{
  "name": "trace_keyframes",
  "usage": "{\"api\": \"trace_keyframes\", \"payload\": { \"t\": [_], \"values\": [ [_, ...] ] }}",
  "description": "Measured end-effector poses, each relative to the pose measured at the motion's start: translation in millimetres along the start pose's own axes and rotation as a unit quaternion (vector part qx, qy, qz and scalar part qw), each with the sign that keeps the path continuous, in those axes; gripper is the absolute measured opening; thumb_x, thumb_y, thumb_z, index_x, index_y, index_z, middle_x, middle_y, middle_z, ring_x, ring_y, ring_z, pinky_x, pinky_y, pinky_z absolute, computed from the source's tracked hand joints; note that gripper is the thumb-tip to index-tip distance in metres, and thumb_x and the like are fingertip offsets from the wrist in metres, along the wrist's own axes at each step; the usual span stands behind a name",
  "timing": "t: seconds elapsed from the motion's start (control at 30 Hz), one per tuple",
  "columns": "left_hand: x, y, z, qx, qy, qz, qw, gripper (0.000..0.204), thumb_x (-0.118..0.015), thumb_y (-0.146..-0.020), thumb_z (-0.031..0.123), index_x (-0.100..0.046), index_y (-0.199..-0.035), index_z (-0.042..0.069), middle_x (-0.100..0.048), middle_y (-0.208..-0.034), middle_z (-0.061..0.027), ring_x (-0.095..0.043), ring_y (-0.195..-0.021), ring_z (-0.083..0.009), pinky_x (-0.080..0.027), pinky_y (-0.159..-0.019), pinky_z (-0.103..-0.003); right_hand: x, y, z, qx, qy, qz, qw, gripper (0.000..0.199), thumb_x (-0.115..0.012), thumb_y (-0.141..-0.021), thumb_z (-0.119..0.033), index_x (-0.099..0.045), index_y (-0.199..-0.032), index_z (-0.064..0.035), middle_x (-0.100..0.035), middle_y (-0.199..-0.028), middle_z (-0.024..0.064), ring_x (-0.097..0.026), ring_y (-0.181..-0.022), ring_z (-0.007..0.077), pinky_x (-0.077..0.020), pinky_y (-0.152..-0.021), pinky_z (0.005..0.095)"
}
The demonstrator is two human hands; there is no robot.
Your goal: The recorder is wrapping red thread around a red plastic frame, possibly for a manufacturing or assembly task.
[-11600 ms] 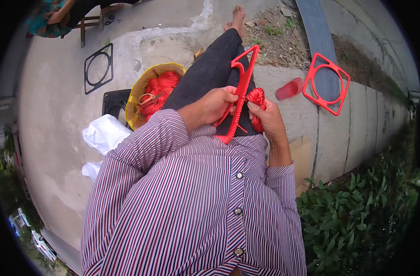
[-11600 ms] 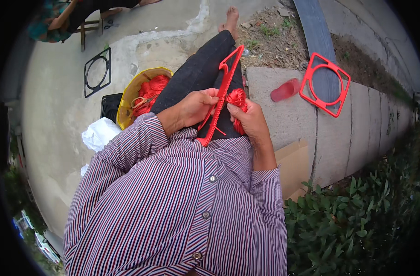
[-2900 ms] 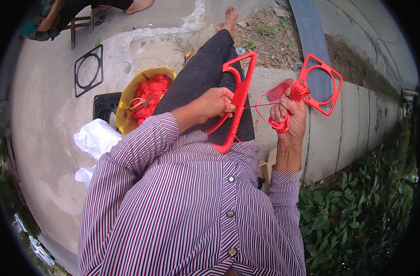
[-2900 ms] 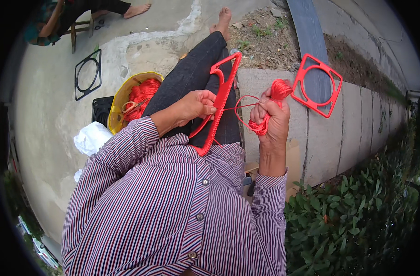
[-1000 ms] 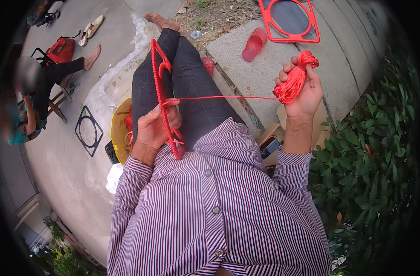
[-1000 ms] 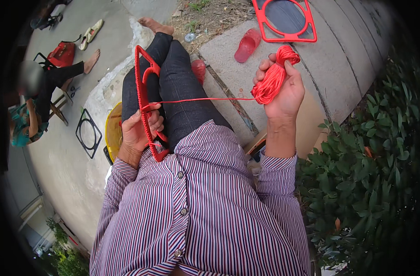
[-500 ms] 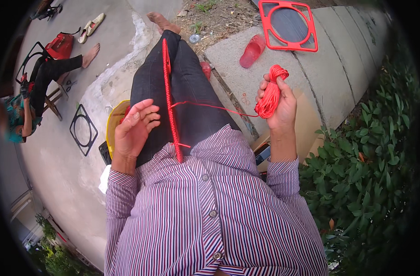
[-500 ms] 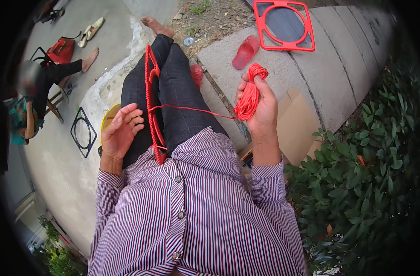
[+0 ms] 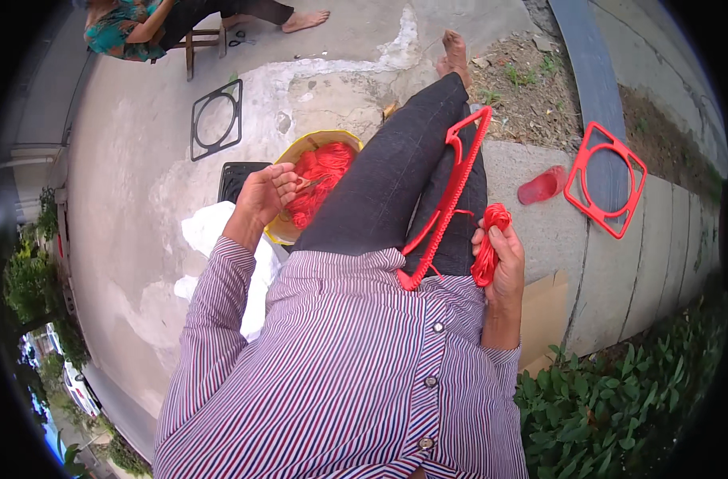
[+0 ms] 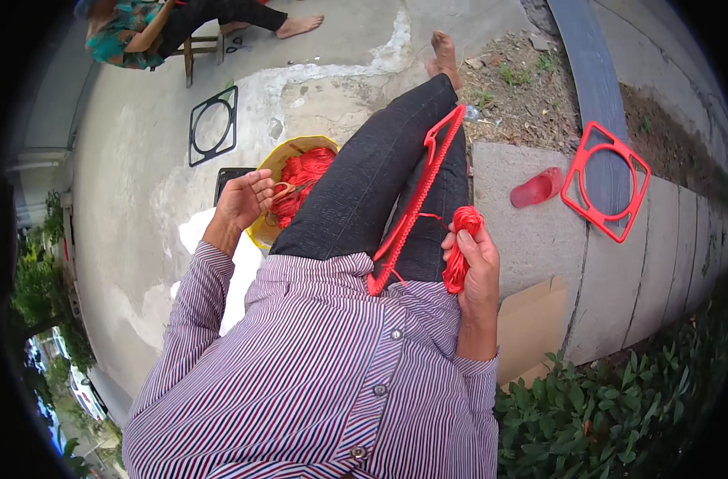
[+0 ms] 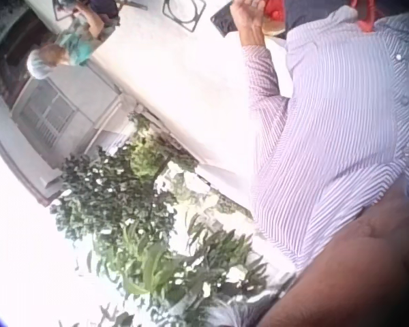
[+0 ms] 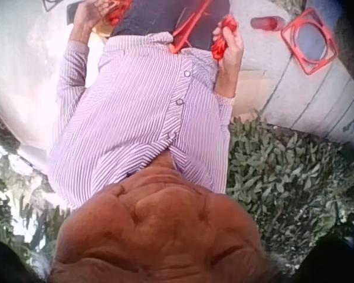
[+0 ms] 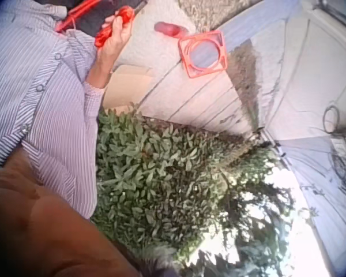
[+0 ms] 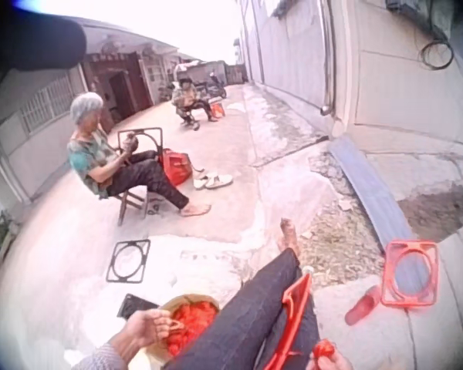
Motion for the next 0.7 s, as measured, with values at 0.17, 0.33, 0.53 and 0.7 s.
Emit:
{"api": "trace_keyframes", "payload": {
  "t": [0.17, 0.33, 0.53, 0.7],
  "values": [
    [42, -2, -10, -0.017, 0.048, 0.055, 0.997, 0.025, -0.044, -0.092, 0.017, -0.058, -0.105, 0.001, -0.066, -0.084, -0.0079, -0.063, -0.072, -0.0179, -0.053, -0.07, -0.031, 1, -4, 2, 0.008, 0.026, 0.04, 0.999, 0.023, -0.054, -0.094, -0.016, -0.056, -0.107, 0.0015, -0.063, -0.079, 0.0077, -0.059, -0.064, 0.0107, -0.0484, -0.056, 0.0198],
    [44, -4, -27, -0.061, 0.0, 0.108, 0.992, 0.019, -0.051, -0.089, 0.012, -0.057, -0.104, 0.002, -0.066, -0.085, -0.0084, -0.063, -0.073, -0.0168, -0.052, -0.069, -0.029, 5, -5, 2, 0.004, 0.041, 0.066, 0.997, 0.023, -0.053, -0.095, -0.017, -0.056, -0.107, 0.0014, -0.064, -0.079, 0.0074, -0.059, -0.061, 0.0104, -0.0484, -0.056, 0.0196],
    [20, -30, -49, -0.263, -0.665, 0.12, 0.689, 0.025, -0.059, -0.083, 0.012, -0.057, -0.104, -0.001, -0.062, -0.101, -0.0199, -0.062, -0.09, -0.0366, -0.05, -0.08, -0.043, -7, -2, 0, 0.015, 0.066, 0.063, 0.996, 0.022, -0.053, -0.095, -0.017, -0.057, -0.107, 0.001, -0.064, -0.079, 0.0067, -0.059, -0.062, 0.0098, -0.0476, -0.058, 0.0188],
    [22, -49, -54, -0.216, -0.755, 0.157, 0.599, 0.023, -0.059, -0.083, 0.015, -0.058, -0.101, 0.001, -0.062, -0.104, -0.0218, -0.06, -0.097, -0.0363, -0.048, -0.083, -0.044, -9, 1, -1, 0.022, 0.081, 0.068, 0.994, 0.022, -0.053, -0.095, -0.018, -0.057, -0.108, 0.0003, -0.063, -0.079, 0.0063, -0.058, -0.064, 0.0094, -0.0473, -0.059, 0.0185]
  ]
}}
Point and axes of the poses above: each hand's wrist, its own y-axis away from the middle knuckle, its own x-axis out of the back of the hand, z = x × y, the point moved 2 cm from there along -y, towards the middle knuckle
